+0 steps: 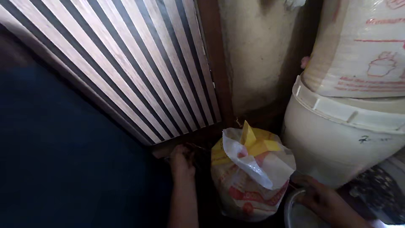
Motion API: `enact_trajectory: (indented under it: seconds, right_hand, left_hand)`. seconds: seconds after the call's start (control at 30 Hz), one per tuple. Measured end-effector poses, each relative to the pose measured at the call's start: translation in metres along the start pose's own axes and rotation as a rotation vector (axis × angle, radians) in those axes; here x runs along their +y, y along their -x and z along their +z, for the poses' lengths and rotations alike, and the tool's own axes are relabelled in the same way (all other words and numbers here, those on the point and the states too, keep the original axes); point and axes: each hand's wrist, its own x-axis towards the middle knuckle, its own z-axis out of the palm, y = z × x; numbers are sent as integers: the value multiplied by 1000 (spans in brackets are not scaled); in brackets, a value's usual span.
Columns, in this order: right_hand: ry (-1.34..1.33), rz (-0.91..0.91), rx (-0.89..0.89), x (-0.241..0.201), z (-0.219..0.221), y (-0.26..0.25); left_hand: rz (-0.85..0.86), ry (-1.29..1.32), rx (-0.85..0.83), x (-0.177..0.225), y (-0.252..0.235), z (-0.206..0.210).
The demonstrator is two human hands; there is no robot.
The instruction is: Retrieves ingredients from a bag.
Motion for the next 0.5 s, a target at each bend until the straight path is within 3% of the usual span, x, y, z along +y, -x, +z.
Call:
enact_trajectory:
  seconds: [0.1, 0.17, 0.23, 0.3, 0.37, 0.5]
  right_hand:
    - [83, 138, -24, 7, -9, -11]
    - [185, 102, -79, 10, -9, -17]
    - [245, 42, -115, 10, -9, -23]
    - [274, 29, -139, 8, -12, -31]
    - [325, 104, -136, 2, -21, -43]
    - [531, 152, -44, -30, -45, -74]
  left_hand:
    - [402, -589, -65, 8, 9, -4]
    - [600, -644, -277, 5, 24, 6]
    - [524, -398, -630, -5, 44, 23]
    - [270, -95, -902, -23, 62, 38]
    - [67, 60, -1017, -36, 71, 47]
    - [64, 34, -1226, -40, 62, 48]
